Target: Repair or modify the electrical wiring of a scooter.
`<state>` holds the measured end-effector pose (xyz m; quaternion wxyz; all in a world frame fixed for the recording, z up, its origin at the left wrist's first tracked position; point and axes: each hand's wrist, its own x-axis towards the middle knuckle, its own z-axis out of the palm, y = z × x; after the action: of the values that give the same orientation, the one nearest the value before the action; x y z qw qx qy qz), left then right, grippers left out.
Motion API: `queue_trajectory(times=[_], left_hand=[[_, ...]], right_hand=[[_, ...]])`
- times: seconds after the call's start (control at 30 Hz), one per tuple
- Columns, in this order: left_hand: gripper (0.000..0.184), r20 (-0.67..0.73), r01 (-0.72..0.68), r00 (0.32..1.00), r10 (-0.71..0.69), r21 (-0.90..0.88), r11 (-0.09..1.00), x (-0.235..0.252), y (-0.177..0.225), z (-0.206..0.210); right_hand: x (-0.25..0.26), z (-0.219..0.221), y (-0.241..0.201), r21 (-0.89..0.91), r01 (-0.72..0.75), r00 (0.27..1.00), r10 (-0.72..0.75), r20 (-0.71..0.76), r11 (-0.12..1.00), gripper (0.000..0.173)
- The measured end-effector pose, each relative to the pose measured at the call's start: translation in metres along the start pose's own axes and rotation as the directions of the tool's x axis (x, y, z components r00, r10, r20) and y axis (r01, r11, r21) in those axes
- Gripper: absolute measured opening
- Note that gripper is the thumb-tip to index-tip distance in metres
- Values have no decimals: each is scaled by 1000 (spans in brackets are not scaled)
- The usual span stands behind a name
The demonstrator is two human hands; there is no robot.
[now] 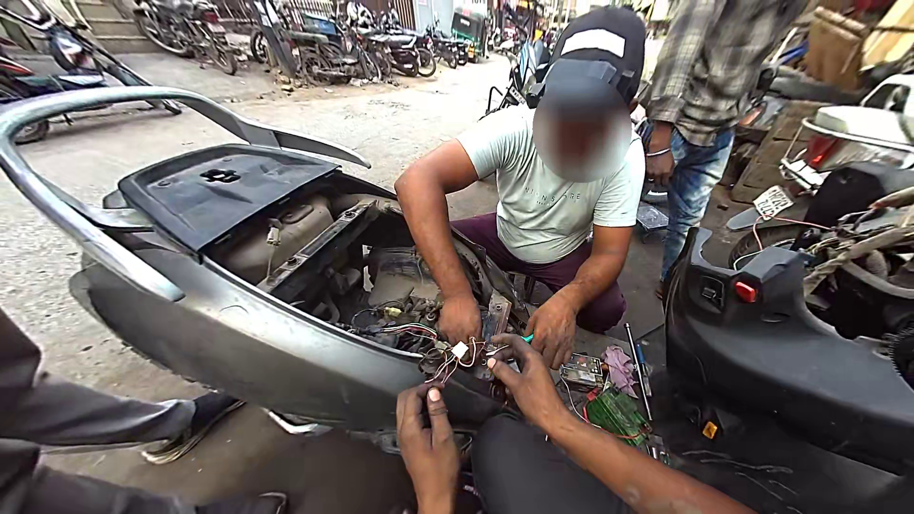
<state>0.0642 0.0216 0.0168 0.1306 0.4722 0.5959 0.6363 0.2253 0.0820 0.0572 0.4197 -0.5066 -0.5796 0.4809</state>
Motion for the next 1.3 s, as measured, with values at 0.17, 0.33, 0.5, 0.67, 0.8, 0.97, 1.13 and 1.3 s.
queue_trajectory(times=[0.17,0.33,0.5,0.67,0.8,0.97,1.13,1.3], left_hand=[[32,-4,19,1000,-19,-11,1000,-1,-2,0],[32,-18,81,996,-83,-93,992,0,-1,-1],[25,-18,280,952,-306,-361,889,2,6,-2],[24,-123,288,934,-335,-297,910,0,8,-4],[41,-125,-203,966,225,163,965,-16,23,-4],[27,148,-371,929,341,345,862,-21,24,31],[30,218,-376,926,307,476,795,5,11,31],[30,337,-440,888,314,422,793,15,-1,24]], right_hand=[[17,3,-7,-123,18,999,-15,29,992,33],[24,1,-8,-237,65,998,-59,30,969,12],[17,-3,-2,-265,45,994,-17,104,963,15],[7,-1,7,-293,82,987,-36,158,953,20],[5,1,6,-320,152,985,-115,130,935,17],[9,0,3,-320,157,984,-120,132,934,16],[12,-1,1,-330,152,986,-119,118,932,17],[16,-1,0,-286,208,976,-179,124,935,12]])
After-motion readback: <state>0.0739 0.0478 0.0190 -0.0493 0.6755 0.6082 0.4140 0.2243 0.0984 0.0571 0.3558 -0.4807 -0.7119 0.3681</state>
